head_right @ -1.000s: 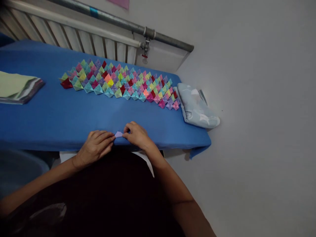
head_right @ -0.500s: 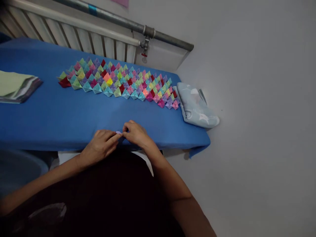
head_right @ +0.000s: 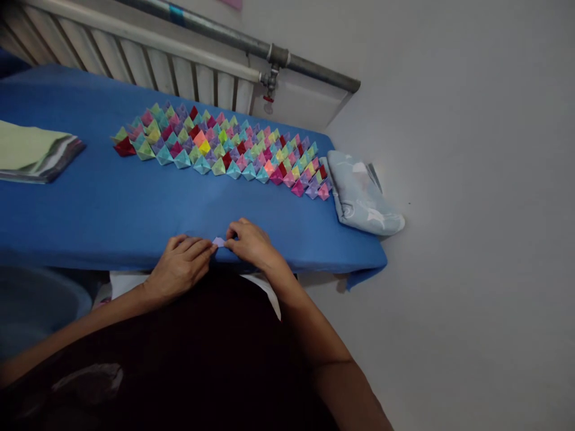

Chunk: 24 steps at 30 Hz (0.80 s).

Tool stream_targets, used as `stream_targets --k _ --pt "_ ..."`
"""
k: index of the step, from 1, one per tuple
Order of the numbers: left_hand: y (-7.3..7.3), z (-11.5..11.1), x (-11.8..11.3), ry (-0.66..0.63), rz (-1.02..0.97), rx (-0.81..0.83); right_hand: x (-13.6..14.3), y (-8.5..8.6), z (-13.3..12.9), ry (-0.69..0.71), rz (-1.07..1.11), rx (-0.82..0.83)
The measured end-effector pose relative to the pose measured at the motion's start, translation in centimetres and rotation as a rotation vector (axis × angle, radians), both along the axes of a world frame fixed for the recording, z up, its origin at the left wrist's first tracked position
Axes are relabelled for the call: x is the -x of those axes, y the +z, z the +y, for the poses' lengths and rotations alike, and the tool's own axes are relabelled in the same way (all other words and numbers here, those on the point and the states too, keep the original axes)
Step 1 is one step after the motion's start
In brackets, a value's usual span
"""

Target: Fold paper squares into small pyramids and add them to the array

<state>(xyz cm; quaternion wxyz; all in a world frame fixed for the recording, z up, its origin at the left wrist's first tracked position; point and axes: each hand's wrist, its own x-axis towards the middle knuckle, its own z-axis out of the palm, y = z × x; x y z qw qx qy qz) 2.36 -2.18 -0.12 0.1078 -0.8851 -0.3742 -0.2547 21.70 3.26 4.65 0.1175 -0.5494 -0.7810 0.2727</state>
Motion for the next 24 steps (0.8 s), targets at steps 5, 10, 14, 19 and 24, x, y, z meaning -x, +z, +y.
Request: stream_targets --k 5,10,14,19,24 --pt "-0.4 0.1 0.5 -0.003 -0.116 0.089 0.8 -0.2 -1.9 -0.072 -0.008 -0.084" --pt "-0.7 0.4 1.0 0.023 -0.322 0.155 0.8 -1.4 -3.0 -0.125 0.089 -0.164" --pt "-0.2 1.3 1.1 0.049 -0.415 0.247 0.9 -1.9 -3.3 -0.12 0.118 -0.217" --pt "0.3 2.4 1.0 0.025 -0.405 0.377 1.1 -2.1 -3.6 -0.12 0.096 -0.266" --pt "0.4 2.9 0.6 0.054 -0.404 0.426 0.9 -2.2 -3.7 -0.131 0.176 -0.267"
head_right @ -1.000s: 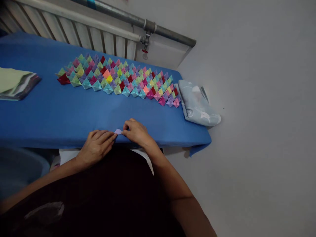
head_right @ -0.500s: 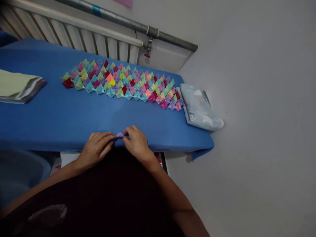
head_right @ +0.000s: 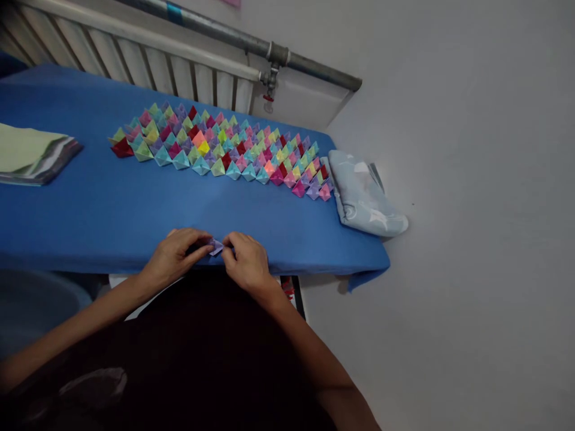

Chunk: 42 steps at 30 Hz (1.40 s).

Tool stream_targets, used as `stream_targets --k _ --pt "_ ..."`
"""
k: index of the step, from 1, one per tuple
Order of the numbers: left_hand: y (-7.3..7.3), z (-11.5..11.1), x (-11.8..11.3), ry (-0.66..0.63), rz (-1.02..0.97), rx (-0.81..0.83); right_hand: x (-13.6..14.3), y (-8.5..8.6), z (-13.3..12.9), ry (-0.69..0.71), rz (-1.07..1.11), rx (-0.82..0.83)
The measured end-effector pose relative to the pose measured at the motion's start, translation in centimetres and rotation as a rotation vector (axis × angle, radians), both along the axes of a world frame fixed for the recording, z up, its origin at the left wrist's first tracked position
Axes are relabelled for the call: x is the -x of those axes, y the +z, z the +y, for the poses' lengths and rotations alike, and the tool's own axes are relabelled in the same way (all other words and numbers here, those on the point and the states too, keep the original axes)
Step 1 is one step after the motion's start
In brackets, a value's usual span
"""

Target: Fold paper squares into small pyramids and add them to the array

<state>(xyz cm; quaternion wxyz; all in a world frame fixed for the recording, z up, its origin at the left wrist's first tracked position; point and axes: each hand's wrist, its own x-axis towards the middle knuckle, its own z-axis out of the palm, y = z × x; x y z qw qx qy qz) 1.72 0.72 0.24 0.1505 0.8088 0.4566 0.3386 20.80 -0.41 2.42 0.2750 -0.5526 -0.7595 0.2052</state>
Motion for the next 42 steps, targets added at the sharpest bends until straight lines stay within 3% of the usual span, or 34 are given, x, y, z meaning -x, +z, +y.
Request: stream_targets --k 3,7,23,28,36,42 --pt "0.0 0.0 -0.1 -0.008 0.022 0.004 0.1 -0.1 0.2 -0.006 0.104 -0.015" --pt "-0.1 0.0 -0.2 -0.008 0.037 0.0 0.6 -0.4 0.5 0.086 0.17 -0.035" --pt "-0.2 -0.2 -0.1 -0.035 -0.039 -0.032 0.2 -0.4 0.8 0.19 0.04 -0.093" --pt "-0.1 -0.3 -0.2 -0.01 -0.102 -0.009 0.1 -0.8 0.8 0.096 0.106 -0.087" --pt "0.6 -0.2 -0.3 0.096 -0.373 0.119 0.4 -1.1 0.5 -0.11 0.256 -0.077" --pt "1.4 0.0 -0.9 0.154 -0.352 0.156 1.0 -0.8 0.3 -0.13 0.238 -0.178"
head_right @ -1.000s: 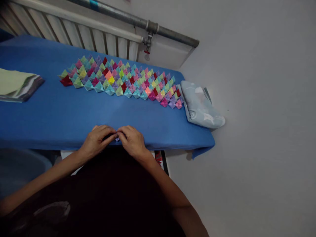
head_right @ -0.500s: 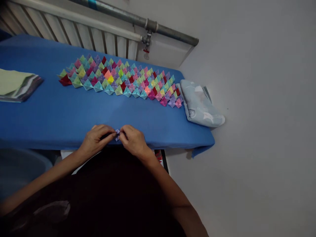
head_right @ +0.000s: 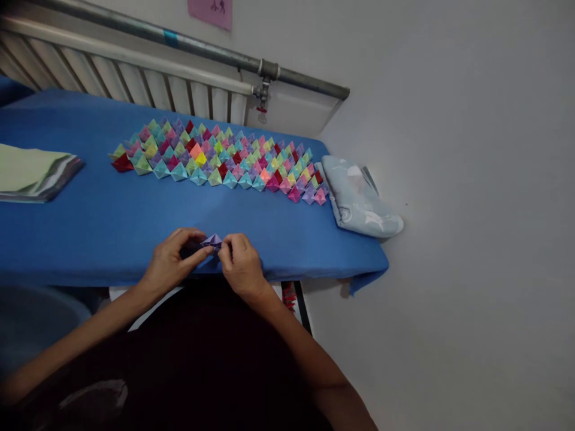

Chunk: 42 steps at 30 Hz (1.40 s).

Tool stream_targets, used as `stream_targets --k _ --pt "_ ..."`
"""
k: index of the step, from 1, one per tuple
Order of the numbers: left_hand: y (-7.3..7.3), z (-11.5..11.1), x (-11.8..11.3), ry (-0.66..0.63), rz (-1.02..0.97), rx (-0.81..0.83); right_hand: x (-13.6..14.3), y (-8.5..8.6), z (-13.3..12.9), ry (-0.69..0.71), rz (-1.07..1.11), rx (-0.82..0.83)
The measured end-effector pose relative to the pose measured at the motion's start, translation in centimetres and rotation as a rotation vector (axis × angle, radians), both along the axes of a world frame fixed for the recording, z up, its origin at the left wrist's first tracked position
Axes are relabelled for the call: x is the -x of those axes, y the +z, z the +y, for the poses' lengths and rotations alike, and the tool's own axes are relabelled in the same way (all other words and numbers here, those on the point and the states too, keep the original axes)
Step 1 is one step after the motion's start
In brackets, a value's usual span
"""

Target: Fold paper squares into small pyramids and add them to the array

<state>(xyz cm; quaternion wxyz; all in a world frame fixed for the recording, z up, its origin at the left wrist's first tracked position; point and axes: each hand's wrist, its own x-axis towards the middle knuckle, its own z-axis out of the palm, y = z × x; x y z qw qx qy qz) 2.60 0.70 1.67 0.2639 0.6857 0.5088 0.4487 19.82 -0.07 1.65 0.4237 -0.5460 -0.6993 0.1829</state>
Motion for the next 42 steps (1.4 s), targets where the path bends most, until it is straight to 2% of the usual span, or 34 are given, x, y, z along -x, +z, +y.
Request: stream_targets --k 2,4,9,15,22,26,31,34,37,42 --pt "0.3 -0.1 -0.4 0.015 0.041 0.013 0.1 0.2 0.0 0.024 -0.038 -0.064" --pt "0.5 -0.3 -0.7 0.009 0.032 0.096 0.2 0.4 0.0 0.046 -0.067 -0.125" --pt "0.5 -0.4 -1.0 -0.022 -0.2 0.31 0.3 0.4 -0.2 0.083 -0.075 -0.181" --pt "0.3 -0.2 -1.1 0.031 -0.314 0.345 0.2 0.0 -0.5 0.107 -0.072 -0.119" --pt "0.8 0.5 -0.8 -0.002 -0.344 0.363 0.0 0.5 -0.5 0.177 -0.108 -0.099" --pt "1.4 2.5 -0.5 -0.002 -0.273 0.352 0.0 0.2 0.1 0.125 -0.068 -0.046" --pt "2.3 6.8 -0.2 -0.062 -0.055 0.359 -0.4 0.6 2.1 0.079 0.087 0.074" --pt "2.6 9.4 -0.1 -0.158 0.027 0.403 -0.8 1.8 4.5 0.04 0.151 0.106" --pt "2.5 11.5 -0.1 -0.245 0.055 0.444 -1.0 2.8 7.7 0.025 0.125 0.101" --pt "2.6 14.5 -0.5 -0.317 0.081 0.393 -0.4 3.1 13.0 0.13 0.072 0.334"
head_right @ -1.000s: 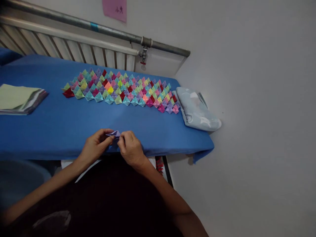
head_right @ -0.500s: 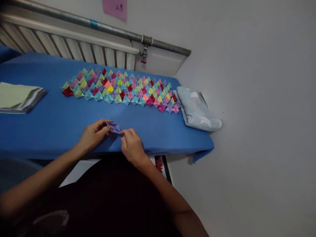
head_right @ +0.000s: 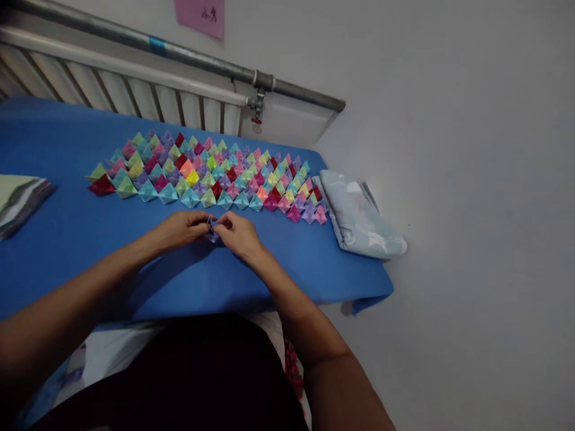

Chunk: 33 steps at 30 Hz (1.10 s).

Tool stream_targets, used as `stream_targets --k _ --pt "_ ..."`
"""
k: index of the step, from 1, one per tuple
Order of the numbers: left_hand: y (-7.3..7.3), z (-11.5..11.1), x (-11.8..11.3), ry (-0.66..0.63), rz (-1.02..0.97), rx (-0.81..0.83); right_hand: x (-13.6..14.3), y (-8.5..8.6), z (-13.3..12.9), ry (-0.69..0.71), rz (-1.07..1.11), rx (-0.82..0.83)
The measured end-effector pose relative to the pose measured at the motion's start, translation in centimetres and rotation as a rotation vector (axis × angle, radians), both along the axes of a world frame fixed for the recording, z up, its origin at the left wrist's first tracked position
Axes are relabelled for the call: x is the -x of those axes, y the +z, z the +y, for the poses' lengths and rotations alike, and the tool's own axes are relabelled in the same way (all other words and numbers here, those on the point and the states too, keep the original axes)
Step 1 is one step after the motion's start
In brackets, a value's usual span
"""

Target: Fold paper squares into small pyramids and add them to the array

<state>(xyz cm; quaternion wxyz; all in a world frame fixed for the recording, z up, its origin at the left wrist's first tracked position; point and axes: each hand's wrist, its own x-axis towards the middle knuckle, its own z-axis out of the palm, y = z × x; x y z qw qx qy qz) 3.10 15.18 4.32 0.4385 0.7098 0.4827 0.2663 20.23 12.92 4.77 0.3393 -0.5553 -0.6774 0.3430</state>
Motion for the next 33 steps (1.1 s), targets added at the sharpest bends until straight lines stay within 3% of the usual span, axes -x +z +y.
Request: stream_targets --k 8,13,19,22,26,33 --pt "-1.3 1.8 -0.5 -0.072 -0.051 -0.066 -0.1 -0.8 3.6 0.04 -0.092 0.136" --pt "-2.3 1.3 -0.2 -0.02 -0.035 -0.098 -0.2 -1.5 3.5 0.044 -0.043 0.187" --pt "-2.6 1.4 0.0 0.019 -0.154 0.024 0.3 -1.7 3.6 0.02 0.241 0.409" --pt "-2.5 1.5 0.1 -0.006 -0.123 0.003 0.5 -1.6 3.8 -0.02 0.248 0.419" --pt "-2.6 1.4 0.0 0.052 -0.053 -0.077 0.5 -1.3 3.8 -0.017 0.245 0.44" --pt "-2.3 1.3 -0.1 0.08 -0.095 0.015 0.7 -0.5 3.8 -0.022 0.251 0.508"
